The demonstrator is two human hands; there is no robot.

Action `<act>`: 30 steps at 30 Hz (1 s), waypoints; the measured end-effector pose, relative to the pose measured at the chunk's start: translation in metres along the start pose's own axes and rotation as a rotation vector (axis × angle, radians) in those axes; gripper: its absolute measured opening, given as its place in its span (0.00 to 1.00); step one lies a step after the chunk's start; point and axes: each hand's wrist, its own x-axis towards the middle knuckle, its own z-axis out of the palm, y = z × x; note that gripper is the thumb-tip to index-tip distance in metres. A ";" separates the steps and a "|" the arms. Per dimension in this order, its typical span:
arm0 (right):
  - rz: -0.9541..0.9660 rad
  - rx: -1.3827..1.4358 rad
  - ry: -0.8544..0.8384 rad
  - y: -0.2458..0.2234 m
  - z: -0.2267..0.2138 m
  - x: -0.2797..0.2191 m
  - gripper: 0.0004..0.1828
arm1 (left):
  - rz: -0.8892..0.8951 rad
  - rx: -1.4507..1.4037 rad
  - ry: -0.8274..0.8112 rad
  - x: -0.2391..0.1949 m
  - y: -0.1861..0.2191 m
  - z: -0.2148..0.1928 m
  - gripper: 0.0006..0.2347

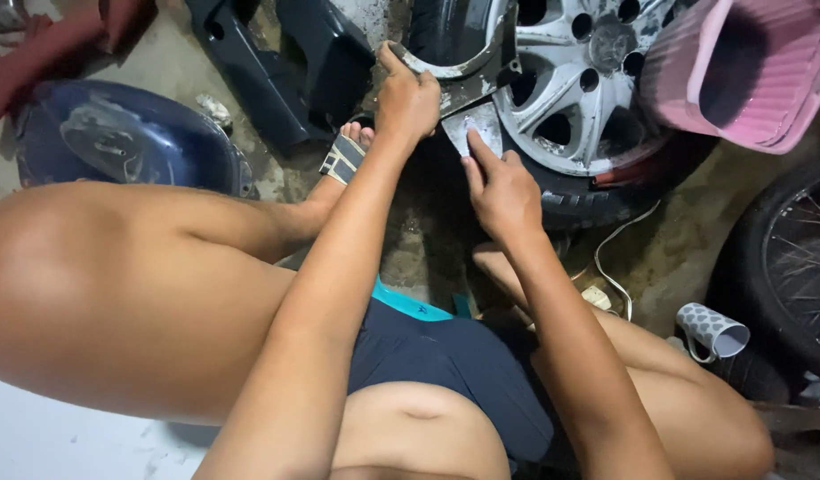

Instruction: Sanding and scraping the rim of a vehicle wheel to remove old paint or grime.

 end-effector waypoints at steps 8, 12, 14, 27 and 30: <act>-0.007 0.002 0.021 0.003 0.003 0.005 0.26 | -0.016 0.007 -0.035 -0.009 0.009 -0.009 0.30; -0.010 0.009 0.028 0.005 0.006 0.007 0.26 | -0.020 0.017 -0.039 -0.006 0.007 -0.007 0.32; -0.014 -0.003 0.009 0.002 0.002 0.007 0.26 | -0.020 0.011 -0.040 -0.007 0.007 -0.008 0.32; -0.130 -0.140 0.040 0.009 0.016 0.020 0.26 | 0.013 -0.065 -0.096 -0.011 0.009 -0.014 0.30; -0.057 -0.135 0.042 0.003 0.023 0.015 0.25 | 0.042 -0.032 -0.061 0.001 -0.003 -0.002 0.30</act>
